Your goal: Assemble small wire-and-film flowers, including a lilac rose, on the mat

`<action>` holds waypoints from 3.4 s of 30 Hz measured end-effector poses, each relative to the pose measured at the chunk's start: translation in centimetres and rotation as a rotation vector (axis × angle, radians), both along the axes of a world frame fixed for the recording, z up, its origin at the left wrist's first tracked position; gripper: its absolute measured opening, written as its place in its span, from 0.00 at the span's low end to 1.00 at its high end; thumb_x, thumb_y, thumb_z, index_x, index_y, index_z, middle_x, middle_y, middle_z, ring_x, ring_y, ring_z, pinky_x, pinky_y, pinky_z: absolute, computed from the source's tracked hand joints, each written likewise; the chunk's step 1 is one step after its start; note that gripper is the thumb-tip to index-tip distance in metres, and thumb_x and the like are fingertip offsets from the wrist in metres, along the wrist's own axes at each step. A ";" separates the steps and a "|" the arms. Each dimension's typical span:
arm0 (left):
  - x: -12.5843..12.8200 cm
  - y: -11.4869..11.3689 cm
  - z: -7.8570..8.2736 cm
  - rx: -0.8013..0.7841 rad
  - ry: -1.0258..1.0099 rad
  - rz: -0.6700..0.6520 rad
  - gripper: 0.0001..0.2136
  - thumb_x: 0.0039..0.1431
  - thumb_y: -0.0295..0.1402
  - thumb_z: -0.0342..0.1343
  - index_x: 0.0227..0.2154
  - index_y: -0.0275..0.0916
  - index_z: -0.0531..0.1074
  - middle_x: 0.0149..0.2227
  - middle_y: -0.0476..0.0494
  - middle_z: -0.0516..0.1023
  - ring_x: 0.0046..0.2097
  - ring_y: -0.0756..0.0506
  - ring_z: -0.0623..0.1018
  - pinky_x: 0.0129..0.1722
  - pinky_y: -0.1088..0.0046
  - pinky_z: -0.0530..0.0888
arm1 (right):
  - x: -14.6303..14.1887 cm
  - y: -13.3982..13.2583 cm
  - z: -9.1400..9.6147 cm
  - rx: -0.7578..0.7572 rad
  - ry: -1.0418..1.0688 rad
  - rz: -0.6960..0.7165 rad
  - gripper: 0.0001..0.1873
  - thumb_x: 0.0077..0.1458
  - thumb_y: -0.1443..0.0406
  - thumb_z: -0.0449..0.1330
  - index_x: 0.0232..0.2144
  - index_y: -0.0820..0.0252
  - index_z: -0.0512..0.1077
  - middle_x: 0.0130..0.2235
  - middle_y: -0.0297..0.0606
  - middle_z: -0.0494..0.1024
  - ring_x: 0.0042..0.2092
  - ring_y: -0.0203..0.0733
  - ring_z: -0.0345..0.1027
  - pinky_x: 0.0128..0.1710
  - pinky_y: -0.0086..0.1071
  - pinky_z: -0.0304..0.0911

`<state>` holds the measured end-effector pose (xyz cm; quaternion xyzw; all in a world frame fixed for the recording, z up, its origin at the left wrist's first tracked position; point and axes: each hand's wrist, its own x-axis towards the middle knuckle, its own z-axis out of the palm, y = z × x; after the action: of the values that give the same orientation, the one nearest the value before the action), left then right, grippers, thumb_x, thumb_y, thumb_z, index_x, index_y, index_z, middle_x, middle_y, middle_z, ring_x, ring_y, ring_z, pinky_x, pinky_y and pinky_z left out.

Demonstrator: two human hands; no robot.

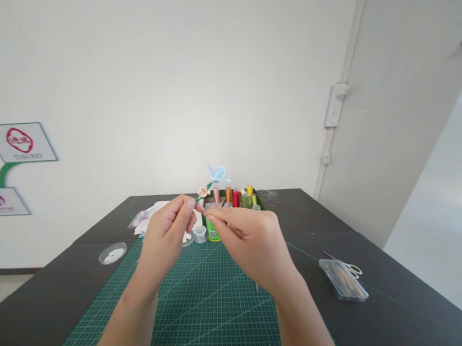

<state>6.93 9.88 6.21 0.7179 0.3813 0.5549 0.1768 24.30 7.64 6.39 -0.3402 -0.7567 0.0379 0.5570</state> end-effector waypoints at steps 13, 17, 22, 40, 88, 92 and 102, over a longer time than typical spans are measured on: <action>0.8 -0.4 -0.6 0.159 0.427 0.200 0.11 0.73 0.35 0.51 0.38 0.41 0.77 0.29 0.53 0.81 0.27 0.50 0.75 0.28 0.74 0.62 | 3.0 -3.4 1.3 -0.049 -0.134 0.170 0.09 0.61 0.68 0.64 0.35 0.60 0.86 0.21 0.32 0.78 0.19 0.29 0.60 0.16 0.24 0.54; 0.8 -0.7 -0.6 0.246 0.561 0.134 0.09 0.73 0.35 0.53 0.38 0.41 0.77 0.32 0.53 0.82 0.30 0.49 0.77 0.29 0.74 0.63 | 3.3 -3.2 1.3 -0.030 -0.064 0.151 0.08 0.60 0.69 0.66 0.36 0.55 0.86 0.21 0.30 0.75 0.21 0.30 0.60 0.19 0.26 0.55; 0.3 -0.9 -0.8 0.433 0.602 0.044 0.08 0.72 0.37 0.54 0.40 0.43 0.78 0.32 0.54 0.83 0.32 0.49 0.78 0.31 0.73 0.65 | 4.3 -2.3 1.0 -0.043 0.075 0.175 0.15 0.61 0.69 0.65 0.44 0.41 0.85 0.27 0.29 0.80 0.26 0.32 0.64 0.23 0.27 0.57; 0.1 -0.9 -0.9 0.543 0.736 -0.054 0.09 0.73 0.38 0.54 0.40 0.43 0.78 0.35 0.52 0.84 0.36 0.48 0.80 0.34 0.71 0.67 | 6.5 0.6 0.9 -0.125 -0.001 0.258 0.41 0.67 0.37 0.39 0.46 0.50 0.85 0.24 0.33 0.60 0.27 0.39 0.54 0.30 0.36 0.51; -1.2 0.3 0.1 0.135 -0.290 0.066 0.06 0.65 0.37 0.58 0.41 0.44 0.72 0.29 0.49 0.81 0.25 0.51 0.73 0.21 0.75 0.67 | 3.7 -1.2 1.0 -0.450 -0.293 0.020 0.24 0.69 0.53 0.53 0.61 0.54 0.72 0.36 0.37 0.81 0.33 0.40 0.72 0.33 0.32 0.66; -1.6 0.9 0.0 0.136 -0.377 0.067 0.06 0.64 0.37 0.60 0.41 0.43 0.71 0.30 0.50 0.81 0.21 0.53 0.67 0.20 0.76 0.64 | 1.9 -2.3 1.0 -0.477 -0.418 -0.006 0.24 0.70 0.53 0.52 0.63 0.53 0.70 0.34 0.35 0.80 0.28 0.38 0.69 0.28 0.32 0.61; -2.1 1.8 -0.3 0.256 -0.416 0.197 0.06 0.66 0.37 0.58 0.43 0.44 0.70 0.31 0.51 0.80 0.25 0.52 0.72 0.24 0.74 0.64 | 1.9 -1.7 0.9 -0.414 -0.362 -0.094 0.24 0.70 0.56 0.51 0.61 0.56 0.72 0.34 0.38 0.80 0.31 0.41 0.69 0.32 0.34 0.61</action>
<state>4.82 11.70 5.90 0.5643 0.3314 0.7490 0.1041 26.20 5.95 7.27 -0.4829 -0.8034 0.1045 0.3324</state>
